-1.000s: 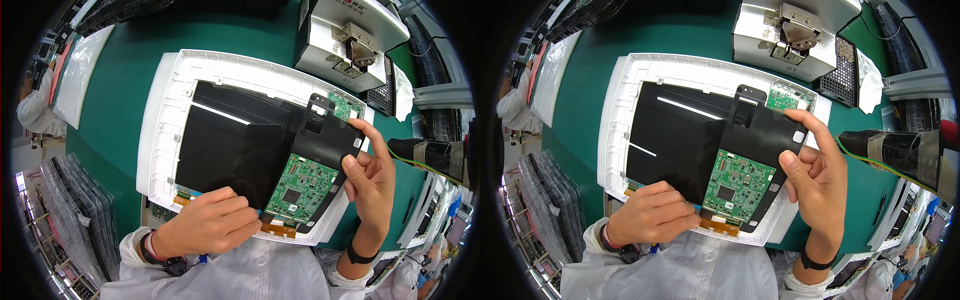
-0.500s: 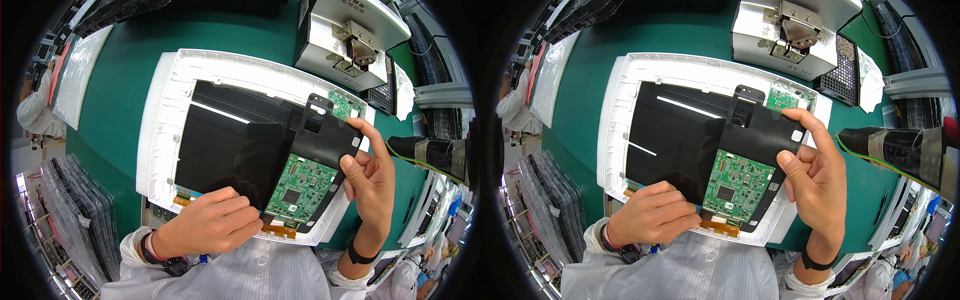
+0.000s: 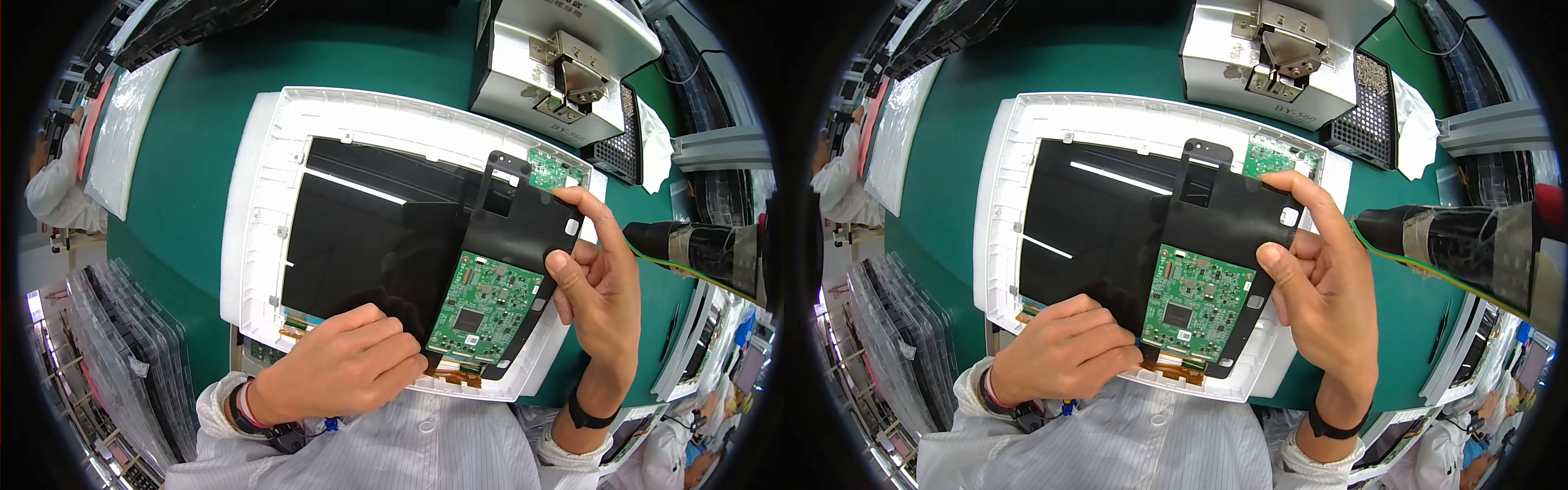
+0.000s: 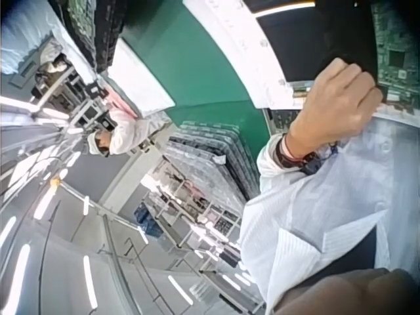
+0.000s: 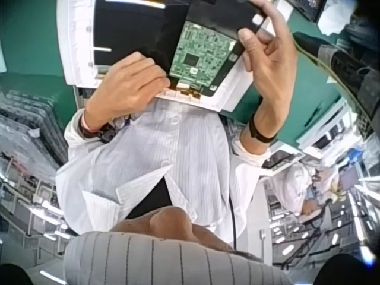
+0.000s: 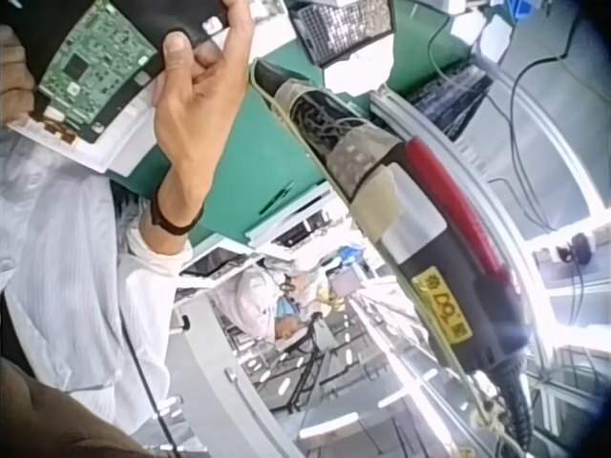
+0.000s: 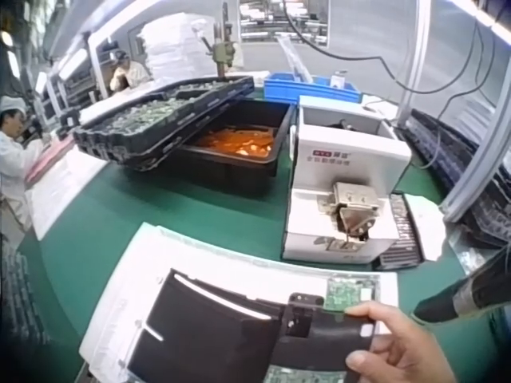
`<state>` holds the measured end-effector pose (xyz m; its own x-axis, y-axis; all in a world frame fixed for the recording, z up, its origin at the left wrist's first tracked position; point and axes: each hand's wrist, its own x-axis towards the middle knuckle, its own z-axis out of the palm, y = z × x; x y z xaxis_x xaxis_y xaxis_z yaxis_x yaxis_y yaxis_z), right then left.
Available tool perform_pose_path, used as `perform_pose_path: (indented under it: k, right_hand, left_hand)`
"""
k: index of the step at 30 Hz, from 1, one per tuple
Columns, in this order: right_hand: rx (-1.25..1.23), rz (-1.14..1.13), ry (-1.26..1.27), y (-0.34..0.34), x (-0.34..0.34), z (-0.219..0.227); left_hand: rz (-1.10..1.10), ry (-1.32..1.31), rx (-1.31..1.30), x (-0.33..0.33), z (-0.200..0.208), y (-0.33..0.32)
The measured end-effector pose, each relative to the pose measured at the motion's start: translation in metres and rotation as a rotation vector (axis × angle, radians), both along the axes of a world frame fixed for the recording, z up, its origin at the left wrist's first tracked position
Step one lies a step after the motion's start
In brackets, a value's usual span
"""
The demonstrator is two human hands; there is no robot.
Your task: Manually assemble circuit boards into a plastic housing using a hand tool.
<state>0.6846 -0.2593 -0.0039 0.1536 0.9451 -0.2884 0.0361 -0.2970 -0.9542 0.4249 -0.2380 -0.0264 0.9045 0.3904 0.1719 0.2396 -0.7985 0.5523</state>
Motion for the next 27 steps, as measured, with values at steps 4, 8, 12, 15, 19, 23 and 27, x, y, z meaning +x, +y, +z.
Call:
perform_pose_path:
  k: [4, 8, 12, 15, 19, 23, 27]
  right_hand:
    - [-0.004, -0.002, 0.007, 0.0012, 0.0005, 0.0006]
    - [-0.016, 0.038, 0.016, 0.0002, 0.0005, 0.0033]
    - [0.000, 0.085, 0.016, -0.0008, -0.0010, 0.0017]
    - [0.009, 0.054, 0.009, -0.0009, 0.0005, 0.0019]
    - [-0.003, 0.028, 0.021, -0.0020, -0.0015, 0.0009]
    - [-0.004, 0.007, 0.039, -0.0031, -0.0008, -0.0012]
    - [-0.006, -0.021, 0.029, -0.0019, -0.0019, -0.0023]
  left_hand:
    - [-0.005, 0.015, -0.006, 0.0022, 0.0020, 0.0023]
    - [-0.011, 0.035, -0.003, 0.0026, 0.0026, 0.0048]
    - [0.020, 0.007, -0.018, 0.0003, 0.0024, 0.0032]
    - [0.016, -0.032, -0.053, -0.0001, -0.0008, 0.0045]
    - [0.010, -0.049, -0.002, -0.0029, -0.0021, 0.0021]
    - [0.003, -0.060, 0.030, -0.0017, -0.0041, 0.0018]
    - [-0.001, -0.039, 0.014, -0.0017, -0.0053, 0.0026]
